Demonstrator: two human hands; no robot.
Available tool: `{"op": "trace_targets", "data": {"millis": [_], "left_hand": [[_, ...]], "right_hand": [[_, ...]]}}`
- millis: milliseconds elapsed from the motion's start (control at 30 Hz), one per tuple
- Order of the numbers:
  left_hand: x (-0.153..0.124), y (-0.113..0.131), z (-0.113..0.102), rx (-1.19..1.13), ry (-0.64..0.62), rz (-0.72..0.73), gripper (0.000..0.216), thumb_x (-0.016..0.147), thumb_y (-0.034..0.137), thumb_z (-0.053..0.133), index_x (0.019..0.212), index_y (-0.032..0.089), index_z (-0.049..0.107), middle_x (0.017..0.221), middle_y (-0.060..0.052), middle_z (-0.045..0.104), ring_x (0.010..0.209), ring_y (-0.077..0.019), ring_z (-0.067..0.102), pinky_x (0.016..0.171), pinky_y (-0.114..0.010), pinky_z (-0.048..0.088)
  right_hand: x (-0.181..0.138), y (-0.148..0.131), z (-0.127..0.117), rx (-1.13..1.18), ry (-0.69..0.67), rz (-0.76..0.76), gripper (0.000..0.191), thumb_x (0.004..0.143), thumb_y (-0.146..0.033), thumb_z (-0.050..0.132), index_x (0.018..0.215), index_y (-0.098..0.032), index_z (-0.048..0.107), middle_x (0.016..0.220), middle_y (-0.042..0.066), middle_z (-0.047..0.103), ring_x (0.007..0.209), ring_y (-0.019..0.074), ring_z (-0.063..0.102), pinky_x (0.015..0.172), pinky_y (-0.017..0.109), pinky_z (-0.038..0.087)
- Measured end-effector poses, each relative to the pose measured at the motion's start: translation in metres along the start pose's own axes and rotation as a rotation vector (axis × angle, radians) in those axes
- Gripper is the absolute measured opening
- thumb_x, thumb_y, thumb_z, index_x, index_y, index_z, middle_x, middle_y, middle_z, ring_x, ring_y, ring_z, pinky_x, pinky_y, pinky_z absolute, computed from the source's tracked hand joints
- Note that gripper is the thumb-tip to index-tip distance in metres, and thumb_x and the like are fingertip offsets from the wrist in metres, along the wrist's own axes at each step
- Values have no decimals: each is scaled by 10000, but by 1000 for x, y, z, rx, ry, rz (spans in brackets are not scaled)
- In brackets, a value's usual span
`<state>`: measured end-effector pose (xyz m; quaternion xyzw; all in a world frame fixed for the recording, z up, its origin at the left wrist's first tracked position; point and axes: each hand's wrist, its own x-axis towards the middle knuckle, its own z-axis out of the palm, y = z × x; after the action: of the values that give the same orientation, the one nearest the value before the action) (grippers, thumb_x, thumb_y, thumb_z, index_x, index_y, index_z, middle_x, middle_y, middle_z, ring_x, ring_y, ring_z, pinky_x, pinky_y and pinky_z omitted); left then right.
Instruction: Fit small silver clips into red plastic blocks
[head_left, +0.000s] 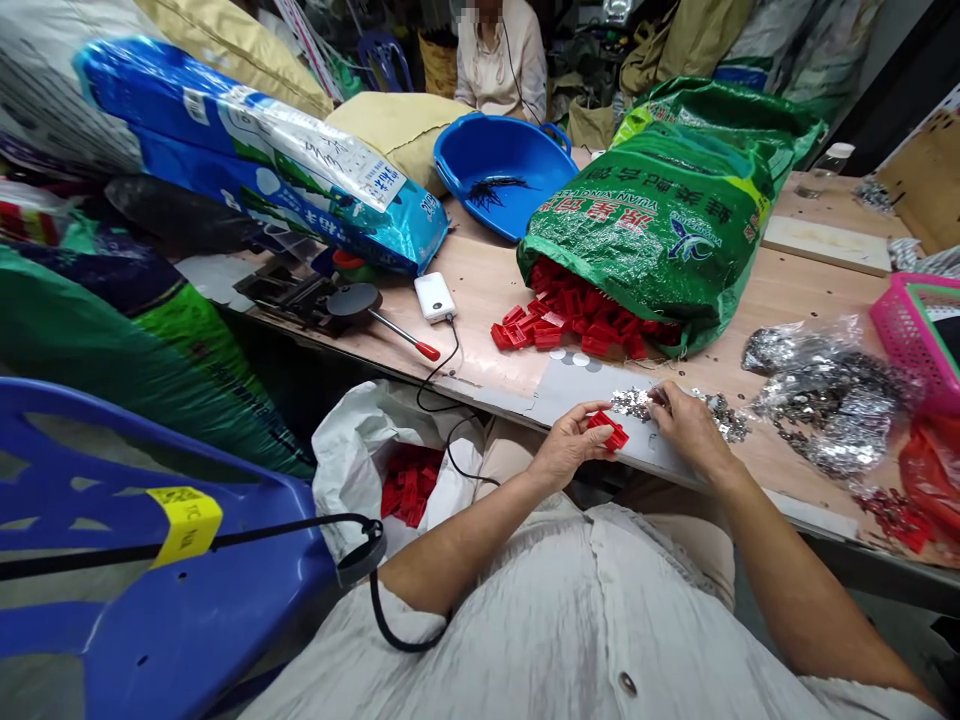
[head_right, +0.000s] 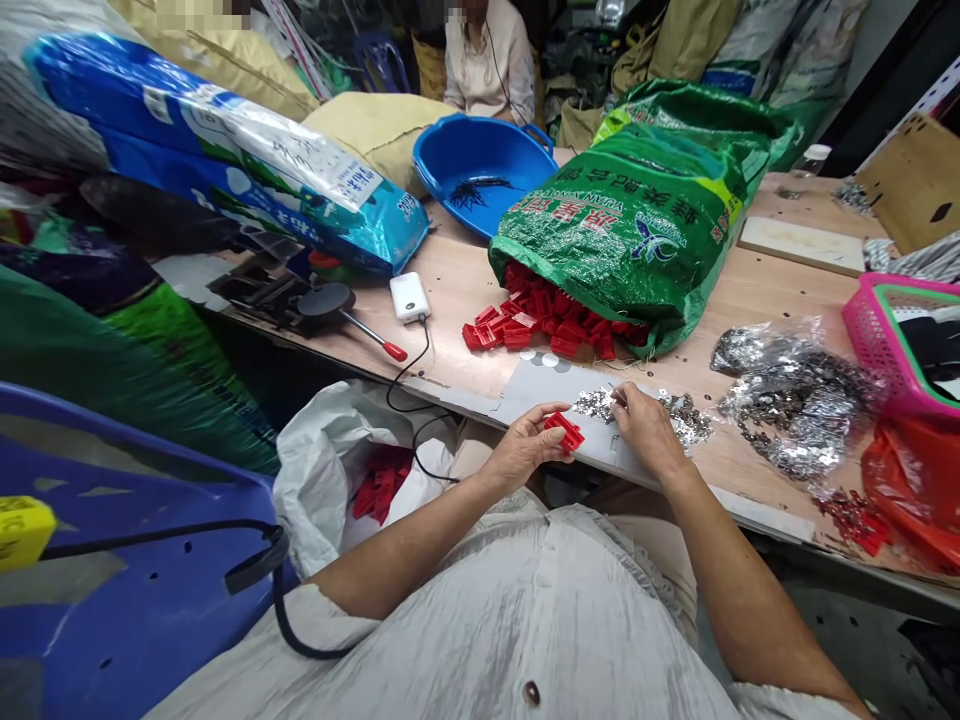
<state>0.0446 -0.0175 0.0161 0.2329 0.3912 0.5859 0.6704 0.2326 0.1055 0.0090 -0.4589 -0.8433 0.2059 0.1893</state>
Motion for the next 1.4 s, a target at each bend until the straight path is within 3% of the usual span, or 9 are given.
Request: {"op": "trace_targets", "data": {"millis": [333,567,933,1033,1233,1400], "left_hand": [[8,7,4,57,20,58,596,698,386,824,1225,192,624,923,-26,643,791,-130,638,721,-316,575],[7,8,9,82,-3,51,605,715,389,808,1270,226,631,918,-19,624,797,-119,630,729,-279,542],[8,13,12,183,-52,130,571,722,355,802,1253,204,659,845,-3,651,663,-72,561,680,-234,472],[7,13,10,246,-92,160,520,734,325,794,1227,202,683,856,-7,674,694,-82,564,739,-247,472],[9,6,4,297,-111,189,551,708,258,805,1241,217,670,995,-34,709,868,-134,629,862,-274,480],[17,-2,-10,412,-68,238,500,630,264,852,1091,163,687,956,-35,684,848,-132,632,822,-261,497]], "right_hand": [[-31,-34,-18,402,37,-31,181,925,-365,562,935,-214,661,871,30,701,721,167,610,673,294,451],[-35,-48,-12,369,95,-208,134,950,-311,553,934,-226,656,882,29,672,771,166,609,703,291,467],[-40,-44,-12,407,18,-382,90,958,-278,563,958,-246,647,922,45,675,857,185,634,780,326,491],[-41,-42,-12,427,-50,-350,105,956,-302,562,965,-250,653,930,48,679,856,190,629,766,329,490],[-50,-40,-11,532,-86,-95,220,905,-396,622,1057,-238,621,829,7,624,692,152,558,634,283,455],[-55,-27,-7,368,-57,-120,342,985,-371,451,1275,-247,583,1053,75,614,966,208,596,872,358,475]]}}
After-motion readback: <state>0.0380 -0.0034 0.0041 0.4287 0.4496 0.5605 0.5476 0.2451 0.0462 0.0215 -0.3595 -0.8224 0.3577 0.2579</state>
